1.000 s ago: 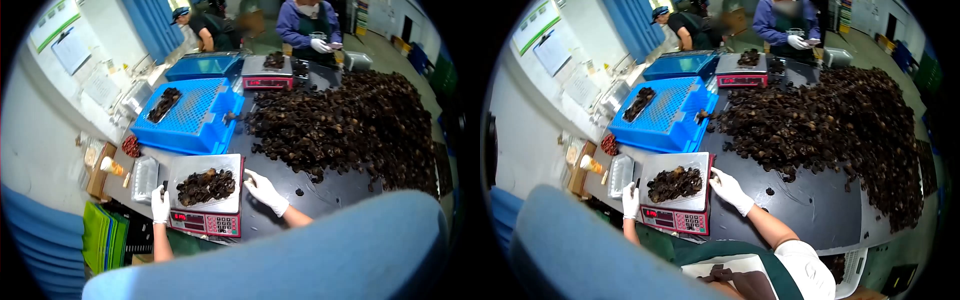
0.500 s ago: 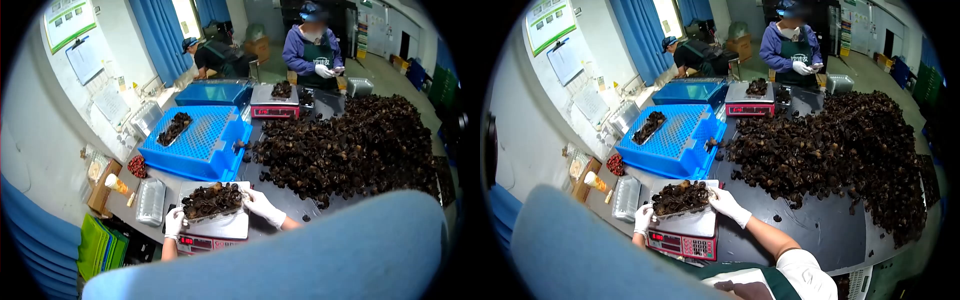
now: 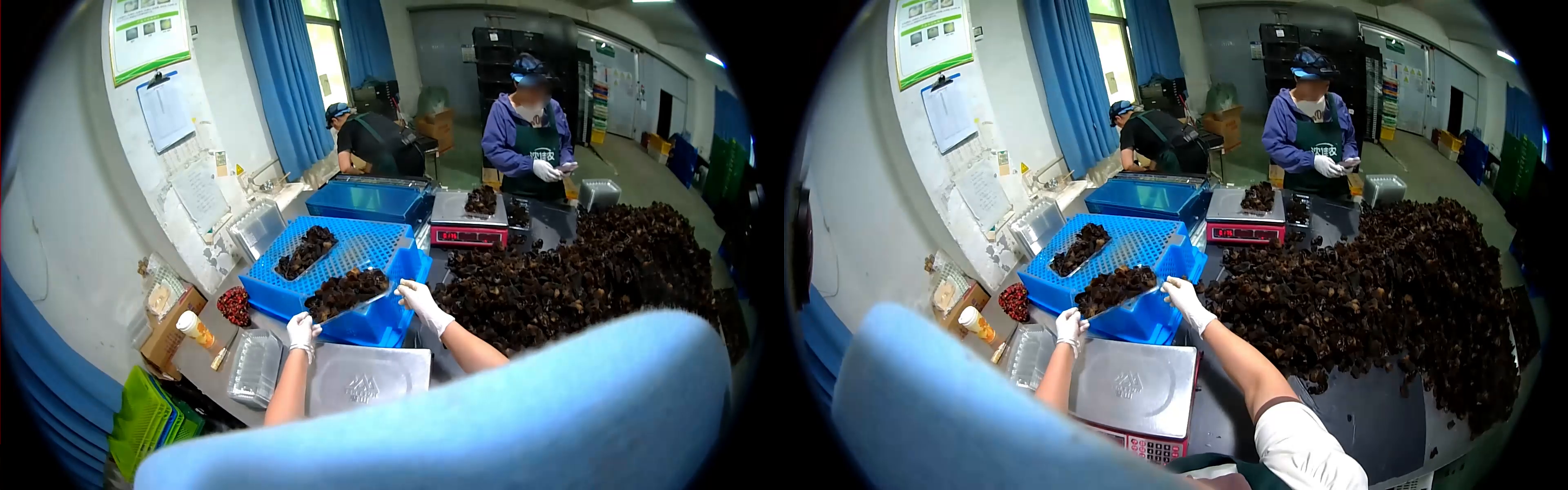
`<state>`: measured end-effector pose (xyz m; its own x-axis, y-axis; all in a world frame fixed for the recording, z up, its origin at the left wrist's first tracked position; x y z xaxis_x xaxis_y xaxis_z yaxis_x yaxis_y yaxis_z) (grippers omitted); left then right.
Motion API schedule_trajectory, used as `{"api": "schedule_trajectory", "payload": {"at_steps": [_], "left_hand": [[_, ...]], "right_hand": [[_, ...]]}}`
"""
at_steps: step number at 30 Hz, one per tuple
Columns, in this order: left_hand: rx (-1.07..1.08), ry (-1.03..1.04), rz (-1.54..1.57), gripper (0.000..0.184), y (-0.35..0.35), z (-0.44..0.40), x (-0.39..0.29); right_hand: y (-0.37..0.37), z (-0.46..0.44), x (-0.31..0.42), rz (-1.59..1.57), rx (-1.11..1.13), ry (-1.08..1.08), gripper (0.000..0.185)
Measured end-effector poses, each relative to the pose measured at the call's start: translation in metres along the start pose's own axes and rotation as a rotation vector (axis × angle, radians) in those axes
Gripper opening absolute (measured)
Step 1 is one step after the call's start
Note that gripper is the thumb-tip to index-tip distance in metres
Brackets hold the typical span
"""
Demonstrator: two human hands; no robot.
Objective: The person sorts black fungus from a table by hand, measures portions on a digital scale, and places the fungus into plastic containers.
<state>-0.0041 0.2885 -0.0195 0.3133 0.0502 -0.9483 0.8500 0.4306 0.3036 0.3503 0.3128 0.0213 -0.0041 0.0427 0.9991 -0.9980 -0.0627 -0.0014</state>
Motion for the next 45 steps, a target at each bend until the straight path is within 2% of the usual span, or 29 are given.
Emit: {"api": "schedule_trajectory", "payload": {"at_steps": [1, 4, 6, 7, 9, 10, 11, 12, 13, 14, 16, 18, 22, 26, 29, 34, 36, 40, 45], "left_hand": [[0.001, 0.005, 0.064, 0.033, 0.005, -0.006, 0.000], [0.072, -0.026, 0.306, 0.048, 0.021, -0.022, 0.002], [0.119, 0.020, 0.271, 0.053, 0.016, -0.023, 0.002], [0.164, 0.076, 0.160, 0.057, 0.009, -0.019, -0.005], [0.156, 0.142, -0.207, 0.045, -0.024, -0.018, -0.012], [0.193, 0.342, -0.325, 0.038, -0.047, -0.025, -0.013], [0.083, 0.573, -0.596, 0.036, -0.055, 0.015, -0.045], [0.033, 0.585, -0.914, 0.033, -0.075, 0.024, -0.050], [0.030, 0.627, -1.069, 0.034, -0.096, 0.028, -0.048], [0.042, 0.604, -1.167, 0.034, -0.111, 0.031, -0.042], [0.068, 0.489, -1.269, 0.034, -0.122, 0.031, -0.029], [0.089, 0.412, -1.295, 0.034, -0.119, 0.028, -0.018], [0.124, 0.349, -1.306, 0.035, -0.096, 0.024, -0.006], [0.147, 0.324, -1.294, 0.035, -0.077, 0.023, 0.004], [0.170, 0.322, -1.283, 0.036, -0.065, 0.023, 0.008], [0.196, 0.326, -1.264, 0.036, -0.047, 0.025, 0.013], [0.197, 0.326, -1.258, 0.036, -0.046, 0.028, 0.014], [0.180, 0.330, -1.247, 0.037, -0.047, 0.036, 0.016], [0.113, 0.385, -1.222, 0.038, -0.049, 0.058, 0.009]], "right_hand": [[-0.002, 0.004, -0.005, -0.066, -0.038, 0.010, 0.043], [0.001, 0.031, -0.006, 0.019, 0.093, -0.061, 0.043], [-0.006, 0.053, -0.022, 0.055, 0.151, -0.068, 0.043], [-0.013, 0.065, -0.030, 0.086, 0.184, -0.117, 0.039], [-0.041, 0.111, -0.029, 0.227, 0.215, -0.066, 0.033], [-0.056, 0.131, -0.039, 0.245, 0.229, -0.059, 0.032], [-0.074, 0.150, -0.051, 0.254, 0.193, -0.038, 0.031], [-0.092, 0.171, -0.061, 0.261, 0.156, -0.017, 0.031], [-0.110, 0.191, -0.071, 0.295, 0.126, -0.025, 0.031], [-0.126, 0.211, -0.077, 0.329, 0.095, -0.031, 0.030], [-0.154, 0.253, -0.089, 0.326, 0.036, 0.101, 0.030], [-0.178, 0.286, -0.128, 0.188, -0.060, 0.240, 0.028], [-0.193, 0.333, -0.145, 0.111, -0.200, 0.281, 0.029], [-0.173, 0.364, -0.162, 0.068, -0.171, 0.277, 0.030], [-0.155, 0.376, -0.152, 0.294, -0.054, 0.223, 0.032], [-0.137, 0.391, -0.128, 0.271, -0.044, 0.354, 0.032], [-0.132, 0.393, -0.115, 0.322, -0.023, 0.245, 0.032], [-0.136, 0.405, -0.098, 0.403, -0.033, 0.172, 0.032], [-0.146, 0.408, -0.118, 0.441, -0.067, 0.179, 0.031]]}}
Point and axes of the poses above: each hand's wrist, its own z-axis away from the middle knuckle, its own y-axis out of the palm, x = y × z, the point moved 9 cm from there along -z, towards the middle knuckle, and after that the axes turned 9 degrees about z, right-handed, at the moved point
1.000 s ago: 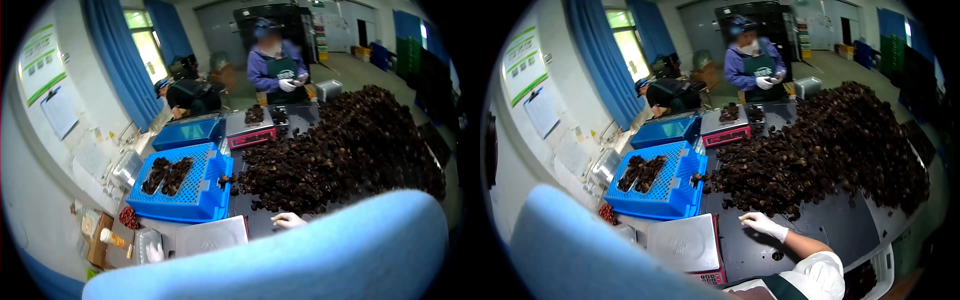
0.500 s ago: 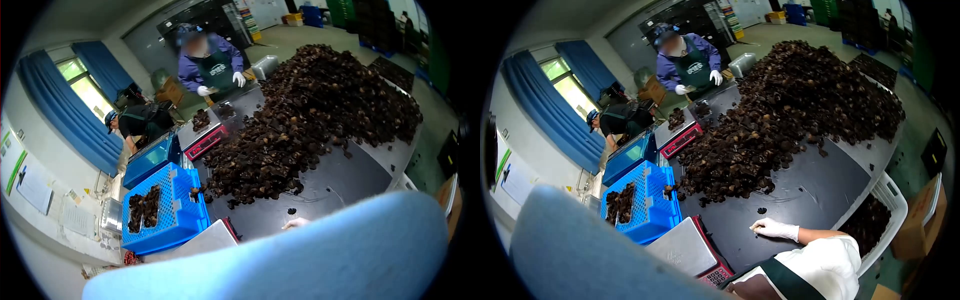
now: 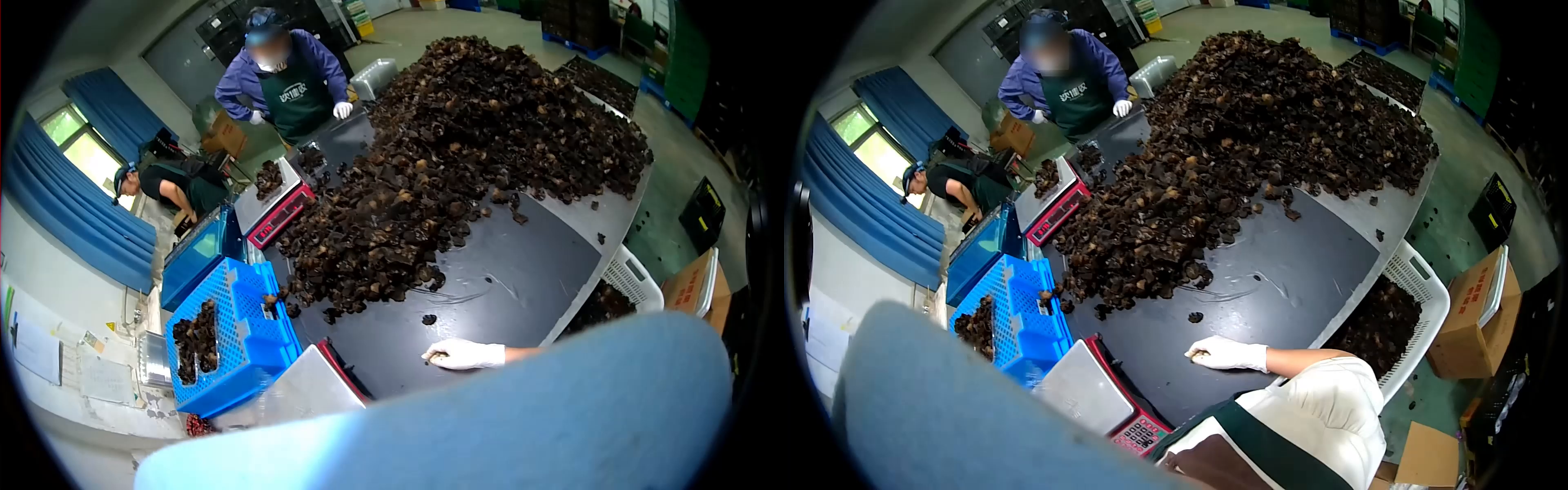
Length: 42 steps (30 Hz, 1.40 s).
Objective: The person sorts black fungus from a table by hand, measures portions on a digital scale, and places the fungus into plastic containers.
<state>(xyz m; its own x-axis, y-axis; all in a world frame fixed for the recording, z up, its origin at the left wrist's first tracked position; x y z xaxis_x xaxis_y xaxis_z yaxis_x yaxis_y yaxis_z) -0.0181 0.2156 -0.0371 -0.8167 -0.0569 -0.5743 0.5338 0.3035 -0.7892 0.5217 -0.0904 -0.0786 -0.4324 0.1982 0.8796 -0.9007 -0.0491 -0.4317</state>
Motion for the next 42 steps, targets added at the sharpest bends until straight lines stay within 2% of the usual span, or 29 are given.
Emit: {"api": "schedule_trajectory", "payload": {"at_steps": [3, 6, 7, 8, 10, 12, 13, 14, 15, 17, 18, 21, 23, 24, 25, 27, 29, 31, 33, 34, 35, 37, 39, 40, 42], "left_hand": [[-0.141, 0.042, 0.017, 0.038, -0.018, 0.029, -0.009], [-0.332, 0.210, 0.090, 0.038, -0.039, 0.079, -0.034], [-0.366, 0.280, 0.128, 0.038, -0.045, 0.101, -0.051], [-0.386, 0.361, 0.172, 0.039, -0.047, 0.126, -0.072], [-0.316, 0.524, 0.280, 0.039, -0.043, 0.169, -0.122], [-0.150, 0.687, 0.389, 0.039, -0.027, 0.207, -0.178], [-0.015, 0.756, 0.415, 0.039, -0.014, 0.222, -0.212], [0.132, 0.832, 0.410, 0.046, 0.000, 0.236, -0.249], [0.204, 0.809, 0.436, 0.045, 0.016, 0.248, -0.283], [0.305, 0.814, 0.384, 0.044, 0.048, 0.263, -0.338], [0.339, 0.760, 0.409, 0.044, 0.072, 0.259, -0.345], [0.401, 0.547, 0.524, 0.043, 0.153, 0.235, -0.353], [0.348, 0.583, 0.491, 0.045, 0.194, 0.217, -0.365], [0.342, 0.547, 0.475, 0.047, 0.213, 0.207, -0.368], [0.335, 0.510, 0.458, 0.049, 0.231, 0.196, -0.367], [0.323, 0.432, 0.401, 0.054, 0.263, 0.172, -0.362], [0.315, 0.344, 0.357, 0.058, 0.280, 0.155, -0.361], [0.329, 0.430, 0.378, 0.059, 0.299, 0.155, -0.365], [0.359, 0.513, 0.294, 0.050, 0.304, 0.174, -0.381], [0.352, 0.508, 0.366, 0.045, 0.301, 0.187, -0.384], [0.472, 0.649, 0.407, 0.044, 0.302, 0.200, -0.394], [0.730, 0.633, 0.298, 0.039, 0.309, 0.237, -0.393], [0.496, 0.926, 0.381, 0.043, 0.262, 0.283, -0.399], [0.648, 0.911, 0.395, 0.046, 0.261, 0.297, -0.394], [0.692, 0.893, 0.368, 0.048, 0.237, 0.318, -0.379]], "right_hand": [[-0.008, 0.005, 0.001, -0.016, 0.020, -0.039, 0.032], [-0.034, 0.001, 0.003, 0.119, 0.029, -0.113, 0.035], [-0.055, -0.005, 0.003, 0.148, -0.171, -0.284, 0.031], [-0.083, -0.011, 0.010, 0.142, -0.264, -0.308, 0.029], [-0.134, -0.037, 0.004, 0.116, -0.460, -0.270, 0.024], [-0.178, -0.069, -0.012, 0.092, -0.656, -0.228, 0.022], [-0.195, -0.085, -0.021, 0.169, -0.771, -0.258, 0.029], [-0.209, -0.099, -0.028, 0.226, -0.841, -0.194, 0.038], [-0.218, -0.108, -0.029, 0.284, -0.912, -0.128, 0.048], [-0.202, -0.127, -0.027, 0.483, -0.829, 0.106, 0.064], [-0.184, -0.140, -0.030, 0.526, -0.673, 0.129, 0.067], [-0.149, -0.126, -0.011, 0.646, -0.588, -0.043, 0.056], [-0.127, -0.111, -0.018, 0.672, -0.450, -0.154, 0.050], [-0.118, -0.096, -0.017, 0.780, -0.506, -0.241, 0.046], [-0.114, -0.083, -0.018, 0.789, -0.453, -0.282, 0.044], [-0.121, -0.058, -0.018, 0.748, -0.483, -0.409, 0.041], [-0.149, -0.053, -0.030, 0.521, -0.529, -0.325, 0.033], [-0.180, -0.063, -0.058, 0.485, -0.584, -0.142, 0.037], [-0.210, -0.061, -0.056, 0.675, -0.892, -0.105, 0.047], [-0.211, -0.069, -0.056, 0.773, -0.875, -0.040, 0.061], [-0.204, -0.082, -0.058, 0.783, -0.755, -0.009, 0.071], [-0.169, -0.096, -0.050, 0.795, -0.643, -0.050, 0.077], [-0.136, -0.089, -0.038, 0.685, -0.471, -0.162, 0.074], [-0.122, -0.078, -0.033, 0.645, -0.441, -0.228, 0.070], [-0.099, -0.053, -0.025, 0.592, -0.361, -0.372, 0.060]]}}
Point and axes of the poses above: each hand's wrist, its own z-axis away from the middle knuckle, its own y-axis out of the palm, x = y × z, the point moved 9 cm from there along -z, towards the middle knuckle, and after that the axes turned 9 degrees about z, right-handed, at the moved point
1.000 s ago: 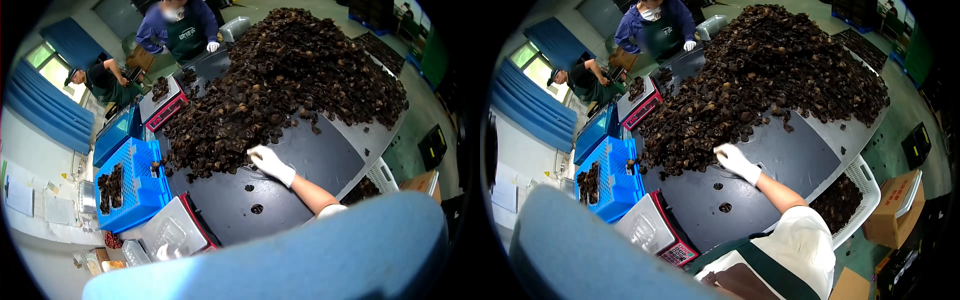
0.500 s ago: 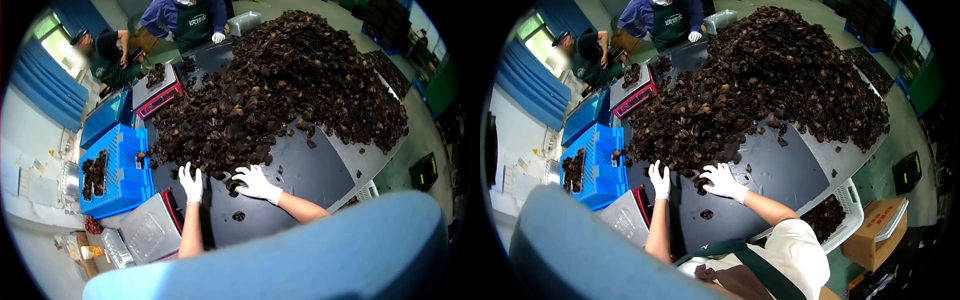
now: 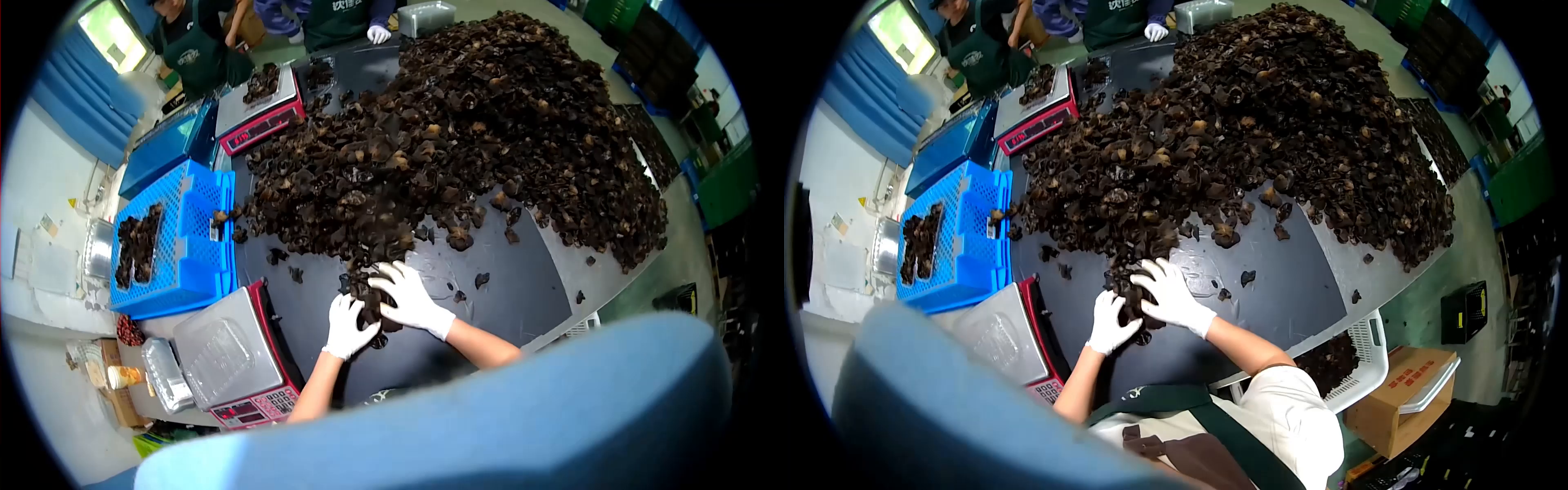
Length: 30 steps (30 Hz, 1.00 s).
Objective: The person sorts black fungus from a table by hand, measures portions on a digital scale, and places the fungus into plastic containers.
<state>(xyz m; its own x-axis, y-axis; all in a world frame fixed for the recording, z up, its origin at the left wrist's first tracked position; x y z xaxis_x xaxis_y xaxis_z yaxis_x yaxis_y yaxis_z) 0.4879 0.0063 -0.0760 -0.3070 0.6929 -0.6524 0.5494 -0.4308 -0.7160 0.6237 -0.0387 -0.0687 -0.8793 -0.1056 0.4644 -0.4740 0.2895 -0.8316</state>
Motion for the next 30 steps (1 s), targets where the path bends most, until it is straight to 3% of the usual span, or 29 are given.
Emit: {"api": "schedule_trajectory", "payload": {"at_steps": [1, 3, 5, 7, 9, 12, 15, 17, 19, 23, 27, 30], "left_hand": [[0.034, -0.002, -0.002, 0.048, -0.006, 0.012, -0.008], [-0.059, -0.007, 0.024, 0.044, -0.030, 0.035, -0.021], [-0.214, -0.073, 0.193, 0.043, -0.048, 0.057, -0.009], [-0.351, -0.269, 0.073, 0.046, -0.060, 0.073, 0.015], [-0.371, -0.279, -0.009, 0.056, -0.054, 0.066, 0.009], [-0.128, -0.139, -0.157, 0.058, -0.022, 0.045, -0.014], [-0.003, -0.075, -0.133, 0.041, -0.007, 0.052, -0.019], [-0.030, -0.060, -0.124, 0.023, -0.019, 0.069, -0.021], [-0.096, -0.125, -0.063, 0.023, -0.029, 0.094, -0.009], [-0.286, -0.340, 0.094, 0.027, -0.044, 0.134, 0.007], [-0.358, -0.345, 0.078, 0.042, -0.041, 0.133, 0.003], [-0.356, -0.338, 0.147, 0.047, -0.037, 0.129, 0.005]], "right_hand": [[-0.007, 0.011, 0.014, -0.035, 0.020, -0.086, 0.055], [-0.027, 0.035, 0.023, 0.013, -0.018, -0.128, 0.040], [-0.037, 0.046, 0.006, 0.029, -0.001, -0.088, 0.038], [-0.047, 0.050, -0.039, 0.106, -0.124, 0.193, 0.039], [-0.049, 0.044, -0.030, 0.205, -0.218, 0.199, 0.055], [-0.024, 0.036, 0.022, 0.160, -0.005, 0.043, 0.070], [0.014, 0.063, 0.061, -0.008, 0.166, -0.148, 0.067], [0.012, 0.080, 0.075, -0.015, 0.315, -0.188, 0.061], [-0.006, 0.089, 0.073, 0.012, 0.200, -0.223, 0.041], [-0.039, 0.086, 0.036, -0.068, -0.014, -0.021, 0.032], [-0.037, 0.051, 0.008, 0.162, -0.213, 0.141, 0.042], [-0.007, 0.018, 0.017, 0.334, -0.098, 0.174, 0.062]]}}
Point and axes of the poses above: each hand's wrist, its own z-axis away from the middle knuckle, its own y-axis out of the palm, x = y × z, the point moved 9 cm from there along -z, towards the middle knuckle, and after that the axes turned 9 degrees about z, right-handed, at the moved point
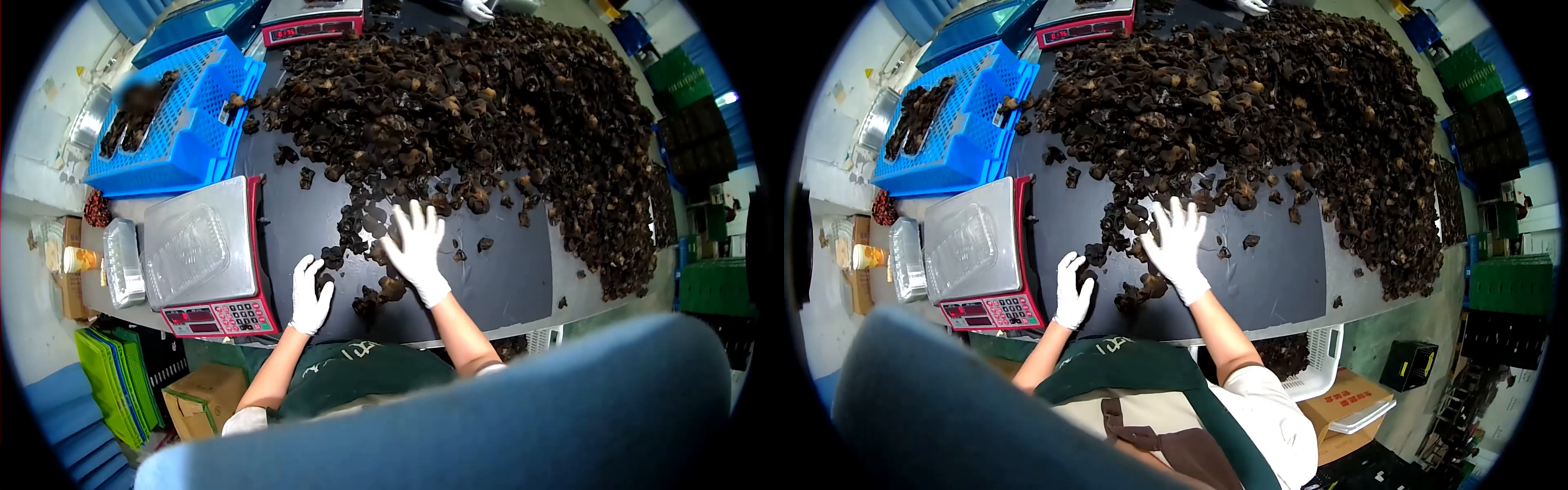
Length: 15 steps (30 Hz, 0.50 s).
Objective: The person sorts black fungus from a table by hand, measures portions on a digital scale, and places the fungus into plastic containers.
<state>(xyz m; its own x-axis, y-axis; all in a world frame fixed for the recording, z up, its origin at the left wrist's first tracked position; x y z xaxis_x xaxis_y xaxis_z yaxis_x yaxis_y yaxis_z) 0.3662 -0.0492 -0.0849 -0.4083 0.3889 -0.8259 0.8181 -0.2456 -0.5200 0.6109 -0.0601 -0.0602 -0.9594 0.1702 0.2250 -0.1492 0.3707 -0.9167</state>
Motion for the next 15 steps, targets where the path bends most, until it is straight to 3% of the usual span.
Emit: {"api": "schedule_trajectory", "payload": {"at_steps": [3, 8, 11, 14, 15], "left_hand": [[-0.033, -0.018, 0.076, 0.047, -0.004, -0.003, 0.002], [-0.073, -0.073, 0.097, 0.042, -0.011, -0.004, 0.019], [-0.095, -0.065, 0.058, 0.041, -0.017, -0.010, 0.020], [-0.117, -0.082, 0.051, 0.039, -0.019, -0.015, 0.024], [-0.124, -0.094, 0.064, 0.038, -0.019, -0.016, 0.025]], "right_hand": [[0.014, 0.002, 0.065, -0.012, 0.227, -0.230, 0.071], [-0.005, 0.065, 0.124, -0.314, 0.388, -0.609, 0.063], [-0.034, 0.060, 0.100, -0.501, 0.330, -0.573, 0.044], [-0.056, 0.047, 0.041, -0.465, 0.129, -0.334, 0.036], [-0.048, 0.046, 0.018, -0.511, 0.168, -0.253, 0.037]]}}
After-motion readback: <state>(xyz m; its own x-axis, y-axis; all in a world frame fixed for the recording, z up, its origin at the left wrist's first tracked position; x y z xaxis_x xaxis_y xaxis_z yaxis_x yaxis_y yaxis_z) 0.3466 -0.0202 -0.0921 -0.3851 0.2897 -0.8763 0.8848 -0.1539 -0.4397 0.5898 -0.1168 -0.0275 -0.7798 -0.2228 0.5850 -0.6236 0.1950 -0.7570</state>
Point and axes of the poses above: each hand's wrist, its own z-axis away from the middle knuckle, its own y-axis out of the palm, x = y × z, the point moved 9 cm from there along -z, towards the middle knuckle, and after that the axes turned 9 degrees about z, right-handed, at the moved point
